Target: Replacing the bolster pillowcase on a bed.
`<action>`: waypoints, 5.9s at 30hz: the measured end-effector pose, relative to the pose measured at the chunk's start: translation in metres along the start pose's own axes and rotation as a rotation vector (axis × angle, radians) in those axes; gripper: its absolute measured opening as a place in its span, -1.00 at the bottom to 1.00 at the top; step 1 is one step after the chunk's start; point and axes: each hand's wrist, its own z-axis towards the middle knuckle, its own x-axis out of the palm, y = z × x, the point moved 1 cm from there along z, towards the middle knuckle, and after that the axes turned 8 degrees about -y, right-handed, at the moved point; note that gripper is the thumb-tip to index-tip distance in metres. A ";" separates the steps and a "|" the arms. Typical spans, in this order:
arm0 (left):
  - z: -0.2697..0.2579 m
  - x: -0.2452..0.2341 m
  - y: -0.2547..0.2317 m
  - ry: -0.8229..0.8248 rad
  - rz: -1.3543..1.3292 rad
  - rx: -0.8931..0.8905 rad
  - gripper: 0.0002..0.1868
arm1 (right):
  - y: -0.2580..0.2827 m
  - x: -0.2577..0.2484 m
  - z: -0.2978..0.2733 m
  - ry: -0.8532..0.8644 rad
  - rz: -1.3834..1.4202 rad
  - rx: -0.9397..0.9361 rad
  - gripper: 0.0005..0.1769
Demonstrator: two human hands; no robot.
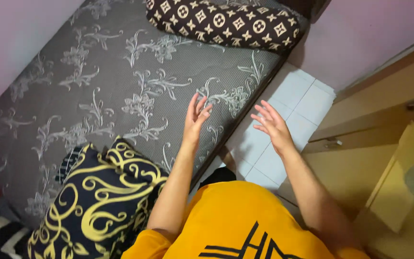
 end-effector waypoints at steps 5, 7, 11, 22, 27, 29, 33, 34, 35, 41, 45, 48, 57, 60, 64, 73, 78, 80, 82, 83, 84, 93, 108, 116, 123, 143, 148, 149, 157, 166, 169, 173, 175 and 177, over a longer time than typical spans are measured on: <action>0.092 0.020 0.004 0.002 -0.038 0.000 -0.08 | -0.002 -0.021 0.093 -0.015 -0.098 0.036 -0.26; 0.109 0.021 0.001 -0.013 -0.042 -0.015 -0.09 | -0.007 -0.022 0.115 -0.012 -0.114 0.070 -0.26; 0.158 0.018 -0.011 -0.053 -0.016 0.017 -0.11 | 0.010 -0.005 0.173 0.042 -0.125 0.090 -0.26; 0.192 -0.040 0.011 -0.301 0.010 0.044 -0.24 | -0.005 0.025 0.315 0.235 -0.143 0.093 -0.25; 0.204 -0.057 0.025 -0.586 -0.012 -0.007 -0.34 | -0.039 0.020 0.400 0.343 -0.424 0.011 -0.16; 0.202 -0.051 0.035 -0.691 -0.015 -0.009 -0.37 | -0.072 0.003 0.431 0.417 -0.564 0.000 -0.12; 0.208 -0.012 0.025 -0.869 0.028 0.013 -0.44 | -0.096 -0.011 0.517 0.566 -0.919 -0.092 -0.02; 0.205 -0.005 0.036 -0.922 0.019 0.010 -0.44 | -0.098 -0.012 0.532 0.621 -0.926 -0.083 -0.02; 0.202 0.003 0.046 -0.918 0.021 0.034 -0.45 | -0.099 -0.013 0.548 0.630 -1.049 -0.108 0.04; 0.150 0.038 0.081 -1.077 -0.021 0.067 -0.48 | -0.098 0.023 0.584 0.719 -1.625 -0.179 0.39; 0.096 0.065 0.089 -1.311 -0.022 -0.036 -0.48 | -0.125 0.022 0.595 0.581 -1.776 -0.362 0.39; 0.068 0.066 0.107 -1.423 -0.077 -0.090 -0.50 | -0.144 0.019 0.629 0.585 -1.728 -0.409 -0.06; 0.063 0.057 0.133 -1.408 -0.050 0.083 -0.55 | -0.081 0.055 0.608 0.765 -1.174 -0.584 -0.54; 0.061 0.051 0.139 -1.349 -0.050 0.166 -0.54 | -0.052 0.076 0.552 0.941 -0.972 -0.537 -0.55; 0.059 0.043 0.140 -1.336 -0.108 0.155 -0.51 | -0.003 0.111 0.462 1.116 -0.830 -0.509 -0.58; 0.023 -0.024 0.160 -0.491 -1.081 0.849 -0.33 | 0.064 0.149 0.312 1.577 -0.587 -0.550 -0.78; -0.003 0.011 0.050 -0.877 -1.113 0.784 -0.34 | 0.068 0.157 0.278 1.688 -0.665 -0.912 -0.53; 0.001 0.002 0.077 -0.814 -1.182 0.822 -0.37 | 0.065 0.159 0.271 1.670 -0.552 -0.794 -0.44; 0.009 -0.006 0.102 -0.745 -1.252 0.858 -0.40 | 0.058 0.161 0.268 1.645 -0.441 -0.680 -0.35; 0.015 -0.011 0.114 -0.709 -1.285 0.878 -0.42 | 0.050 0.164 0.269 1.561 -0.453 -0.456 -0.34; 0.019 -0.016 0.123 -0.674 -1.315 0.897 -0.43 | 0.043 0.169 0.269 1.467 -0.456 -0.236 -0.32; 0.021 0.012 0.056 -0.730 -0.916 0.773 -0.46 | 0.109 0.238 0.154 1.464 -0.349 -0.736 -0.38; 0.000 -0.099 0.155 -1.249 -1.036 0.675 -0.46 | -0.204 -0.083 0.440 1.109 -1.316 -0.286 -0.31; 0.014 -0.017 0.030 -1.075 -0.856 0.609 -0.42 | 0.045 0.247 0.234 1.277 -0.513 -0.166 -0.23; 0.024 0.007 -0.013 -1.109 -0.421 0.599 -0.42 | 0.171 0.250 0.180 1.412 -0.334 -0.872 -0.40; 0.028 0.052 -0.064 -1.125 0.825 0.534 -0.38 | 0.157 0.243 0.156 1.489 -0.352 -0.921 -0.22; 0.035 -0.021 0.006 -1.210 0.569 0.517 -0.40 | 0.078 0.239 0.224 1.426 -0.555 -0.982 -0.20; 0.038 -0.034 0.020 -1.240 0.455 0.512 -0.41 | 0.029 0.228 0.266 1.400 -0.626 -0.461 -0.21; 0.021 -0.065 0.093 -1.371 -0.450 0.427 -0.40 | -0.034 0.215 0.297 1.441 -0.293 0.165 -0.31; -0.008 0.062 -0.054 -1.648 0.454 0.667 -0.40 | -0.008 0.204 0.276 1.088 -0.322 0.322 -0.72; 0.002 0.089 -0.067 -1.207 1.183 0.636 -0.32 | -0.008 0.200 0.275 1.154 -0.345 0.224 -0.72; -0.022 0.047 -0.051 -0.967 1.571 0.397 -0.26 | 0.021 0.191 0.263 1.297 -0.412 0.133 -0.64; -0.052 0.010 -0.052 -1.060 1.559 0.288 -0.22 | 0.023 0.188 0.262 1.325 -0.452 0.120 -0.62; -0.083 -0.027 -0.059 -1.611 1.465 -0.439 -0.44 | 0.021 0.183 0.266 1.334 -0.546 0.014 -0.62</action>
